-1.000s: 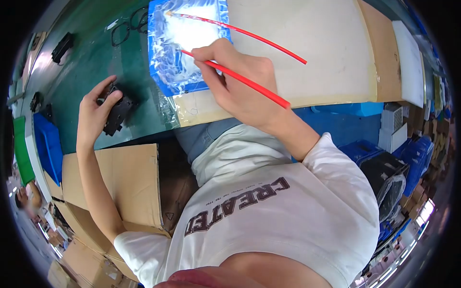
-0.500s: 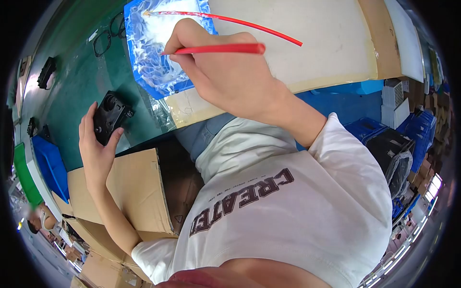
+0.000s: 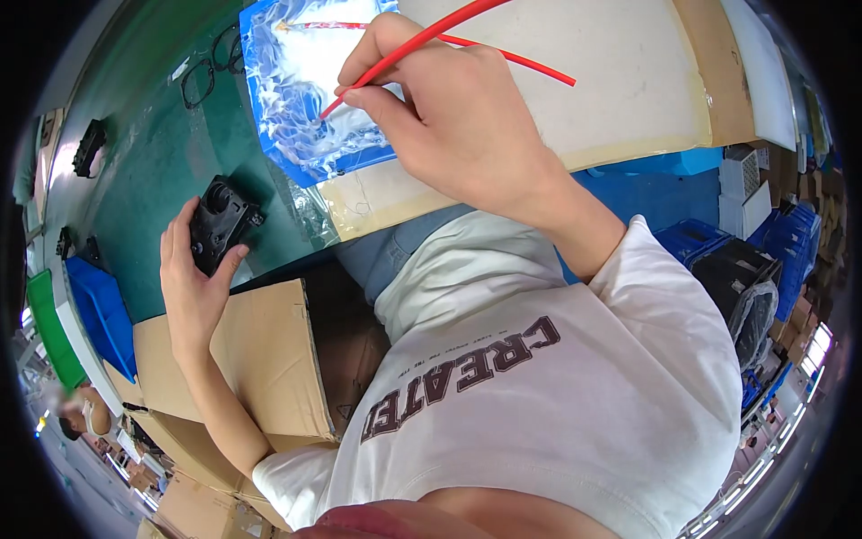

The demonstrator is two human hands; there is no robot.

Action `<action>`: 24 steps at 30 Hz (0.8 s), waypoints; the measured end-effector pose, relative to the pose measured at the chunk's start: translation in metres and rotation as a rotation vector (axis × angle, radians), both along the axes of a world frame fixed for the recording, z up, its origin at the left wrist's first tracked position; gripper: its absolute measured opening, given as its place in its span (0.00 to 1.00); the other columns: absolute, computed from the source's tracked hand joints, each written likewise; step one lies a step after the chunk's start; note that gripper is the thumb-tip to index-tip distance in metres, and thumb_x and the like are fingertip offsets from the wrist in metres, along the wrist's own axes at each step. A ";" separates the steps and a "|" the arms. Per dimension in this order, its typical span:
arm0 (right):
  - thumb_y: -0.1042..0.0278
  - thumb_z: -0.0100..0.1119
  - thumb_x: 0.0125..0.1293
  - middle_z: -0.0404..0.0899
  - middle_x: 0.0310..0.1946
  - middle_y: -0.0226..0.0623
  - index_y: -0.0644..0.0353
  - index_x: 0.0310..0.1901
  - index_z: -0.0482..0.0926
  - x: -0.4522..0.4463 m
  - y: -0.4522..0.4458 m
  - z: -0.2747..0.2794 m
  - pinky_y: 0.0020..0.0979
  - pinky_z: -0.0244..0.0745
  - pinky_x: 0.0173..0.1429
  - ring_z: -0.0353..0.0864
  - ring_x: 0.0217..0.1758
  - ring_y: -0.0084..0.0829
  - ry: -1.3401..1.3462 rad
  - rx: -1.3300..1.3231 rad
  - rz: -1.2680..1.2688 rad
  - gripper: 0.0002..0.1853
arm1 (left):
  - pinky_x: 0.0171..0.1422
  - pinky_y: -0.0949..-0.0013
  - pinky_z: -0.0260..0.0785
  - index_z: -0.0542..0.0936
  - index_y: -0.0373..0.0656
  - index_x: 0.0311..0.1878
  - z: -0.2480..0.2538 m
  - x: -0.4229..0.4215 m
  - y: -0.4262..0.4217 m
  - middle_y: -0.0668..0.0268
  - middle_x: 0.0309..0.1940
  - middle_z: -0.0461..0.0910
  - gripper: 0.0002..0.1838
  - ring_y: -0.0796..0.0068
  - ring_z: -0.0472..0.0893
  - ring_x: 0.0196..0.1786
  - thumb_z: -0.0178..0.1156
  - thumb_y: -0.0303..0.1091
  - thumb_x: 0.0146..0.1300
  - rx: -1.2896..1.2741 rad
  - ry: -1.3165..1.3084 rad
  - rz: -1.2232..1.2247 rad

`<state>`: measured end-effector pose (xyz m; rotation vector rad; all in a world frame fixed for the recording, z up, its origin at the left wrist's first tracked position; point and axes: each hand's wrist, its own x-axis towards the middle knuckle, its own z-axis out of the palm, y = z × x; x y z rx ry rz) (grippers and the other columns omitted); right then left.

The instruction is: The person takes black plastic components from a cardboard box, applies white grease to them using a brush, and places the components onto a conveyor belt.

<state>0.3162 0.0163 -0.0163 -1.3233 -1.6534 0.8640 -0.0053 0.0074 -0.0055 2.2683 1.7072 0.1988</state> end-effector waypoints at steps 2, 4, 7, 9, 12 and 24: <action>0.83 0.59 0.69 0.86 0.36 0.34 0.68 0.46 0.77 -0.002 0.000 -0.003 0.15 0.68 0.34 0.78 0.33 0.11 0.112 0.022 -0.015 0.05 | 0.58 0.57 0.72 0.72 0.40 0.66 0.000 0.001 0.000 0.54 0.52 0.78 0.38 0.53 0.78 0.53 0.76 0.26 0.49 0.010 -0.007 -0.010; 0.83 0.59 0.70 0.86 0.37 0.35 0.67 0.46 0.77 0.001 -0.003 0.003 0.15 0.69 0.36 0.79 0.34 0.11 0.114 -0.027 -0.034 0.06 | 0.57 0.57 0.72 0.73 0.40 0.65 0.000 0.003 -0.001 0.54 0.51 0.78 0.37 0.53 0.79 0.52 0.75 0.25 0.49 -0.006 -0.030 0.006; 0.83 0.59 0.70 0.86 0.38 0.37 0.67 0.46 0.76 0.001 -0.010 0.009 0.15 0.69 0.37 0.79 0.35 0.11 0.173 -0.062 -0.081 0.06 | 0.56 0.58 0.73 0.74 0.40 0.62 0.003 0.004 -0.002 0.54 0.49 0.79 0.36 0.52 0.80 0.51 0.74 0.23 0.47 -0.038 -0.063 0.031; 0.83 0.59 0.70 0.87 0.39 0.39 0.66 0.46 0.76 0.005 -0.013 0.011 0.14 0.69 0.36 0.79 0.34 0.11 0.157 -0.037 -0.099 0.06 | 0.56 0.59 0.73 0.74 0.40 0.61 0.003 0.003 -0.002 0.54 0.49 0.79 0.35 0.53 0.80 0.50 0.74 0.22 0.45 -0.028 -0.055 0.000; 0.82 0.61 0.69 0.87 0.38 0.38 0.66 0.46 0.76 0.014 -0.018 0.011 0.13 0.63 0.30 0.74 0.29 0.09 0.136 0.045 -0.123 0.07 | 0.55 0.60 0.73 0.75 0.39 0.59 0.006 0.000 -0.002 0.55 0.48 0.79 0.34 0.53 0.80 0.49 0.72 0.21 0.44 -0.027 -0.052 -0.002; 0.77 0.63 0.70 0.88 0.40 0.49 0.66 0.46 0.75 0.020 -0.028 0.008 0.14 0.58 0.20 0.66 0.17 0.10 0.242 0.232 -0.304 0.07 | 0.53 0.60 0.74 0.76 0.41 0.54 0.011 0.003 -0.006 0.60 0.50 0.81 0.34 0.55 0.79 0.51 0.71 0.19 0.35 0.316 -0.270 -0.136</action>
